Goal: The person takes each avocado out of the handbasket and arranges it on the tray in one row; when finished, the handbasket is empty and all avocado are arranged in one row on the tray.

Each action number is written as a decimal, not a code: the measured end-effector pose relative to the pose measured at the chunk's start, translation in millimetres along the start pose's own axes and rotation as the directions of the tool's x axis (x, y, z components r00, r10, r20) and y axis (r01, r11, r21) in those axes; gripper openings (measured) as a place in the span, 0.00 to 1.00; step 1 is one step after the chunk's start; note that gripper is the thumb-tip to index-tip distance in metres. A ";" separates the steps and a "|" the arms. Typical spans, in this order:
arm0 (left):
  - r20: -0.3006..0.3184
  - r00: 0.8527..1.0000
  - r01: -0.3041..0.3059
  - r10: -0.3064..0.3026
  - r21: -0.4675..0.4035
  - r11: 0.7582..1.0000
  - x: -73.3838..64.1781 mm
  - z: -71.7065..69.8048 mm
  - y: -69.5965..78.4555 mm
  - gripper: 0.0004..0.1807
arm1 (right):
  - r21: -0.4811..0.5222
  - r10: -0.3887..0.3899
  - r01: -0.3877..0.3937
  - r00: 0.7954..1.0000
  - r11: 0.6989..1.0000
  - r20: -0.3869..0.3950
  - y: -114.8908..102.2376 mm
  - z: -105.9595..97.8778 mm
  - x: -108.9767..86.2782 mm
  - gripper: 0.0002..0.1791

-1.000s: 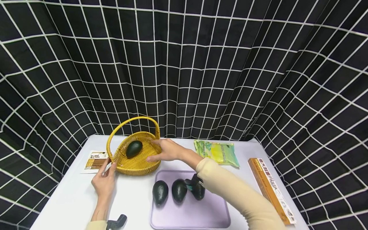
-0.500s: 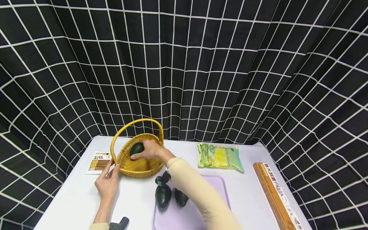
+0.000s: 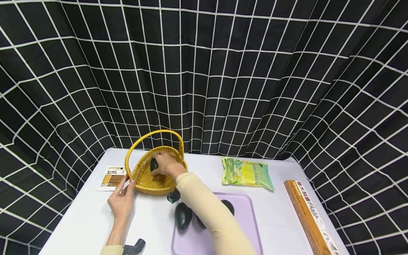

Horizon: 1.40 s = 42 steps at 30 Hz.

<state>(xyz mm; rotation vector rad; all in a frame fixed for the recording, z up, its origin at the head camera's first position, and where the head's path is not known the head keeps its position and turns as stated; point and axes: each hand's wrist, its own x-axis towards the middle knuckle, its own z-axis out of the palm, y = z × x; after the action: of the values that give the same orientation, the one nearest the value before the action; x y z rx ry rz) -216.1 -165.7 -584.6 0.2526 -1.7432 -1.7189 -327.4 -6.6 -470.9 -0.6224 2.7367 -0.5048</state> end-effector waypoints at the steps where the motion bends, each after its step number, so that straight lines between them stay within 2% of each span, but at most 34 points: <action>1: 0.000 1.000 -0.001 0.001 -0.004 1.000 0.3 0.2 0.0 0.24 | 0.003 -0.004 0.004 1.000 1.000 0.000 2.1 -0.1 1.0 0.38; 7: -0.002 1.000 0.012 -0.012 0.031 0.999 0.8 1.5 3.6 0.24 | 0.026 -0.032 0.032 0.999 0.999 -0.001 12.2 0.9 6.4 0.36; 13: 0.010 1.000 0.025 -0.025 0.039 0.999 -5.4 3.0 27.3 0.24 | 0.038 -0.017 0.016 1.000 0.999 0.017 13.2 3.8 9.6 0.39; 16: 0.012 1.000 0.013 -0.013 0.034 0.999 -7.0 2.9 32.9 0.24 | 0.026 0.004 -0.004 1.000 1.000 0.026 12.5 5.7 10.9 0.43; 18: 0.009 1.000 0.016 -0.017 0.035 0.999 -6.5 3.1 28.8 0.24 | 0.025 0.013 -0.014 1.000 1.000 0.022 12.4 6.8 11.6 0.45; 21: 0.009 1.000 0.022 -0.022 0.022 1.000 -3.4 2.3 14.4 0.24 | 0.036 0.012 -0.012 1.000 0.999 0.015 13.1 7.5 12.0 0.46; 24: 0.008 1.000 0.028 -0.028 0.021 0.999 -2.0 1.9 10.5 0.24 | 0.044 -0.004 0.003 1.000 0.999 0.009 14.9 8.2 12.4 0.46; 28: 0.001 1.000 0.026 -0.026 0.031 0.999 -1.6 2.0 10.6 0.24 | 0.034 -0.032 0.032 0.999 0.999 -0.007 19.5 9.1 12.6 0.44; 31: 0.000 1.000 0.021 -0.021 0.007 1.000 -0.6 1.6 3.4 0.24 | 0.026 -0.048 0.048 0.999 0.999 -0.014 23.0 7.6 9.7 0.44; 37: 0.002 1.000 0.027 -0.027 -0.002 1.000 -0.8 0.9 3.7 0.24 | 0.019 -0.074 0.074 0.997 0.997 -0.013 24.8 -0.9 -1.0 0.50; 42: 0.004 0.999 0.040 -0.040 0.011 0.999 -1.4 0.3 2.7 0.24 | 0.009 -0.158 0.159 0.986 0.987 -0.045 30.7 -11.8 -15.4 0.48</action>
<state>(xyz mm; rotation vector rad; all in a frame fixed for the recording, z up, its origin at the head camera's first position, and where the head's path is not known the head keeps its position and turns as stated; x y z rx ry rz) -214.4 -164.3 -582.4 0.2905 -1.7622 -1.7397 -329.3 29.7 -469.4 -0.8401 2.7358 -0.5783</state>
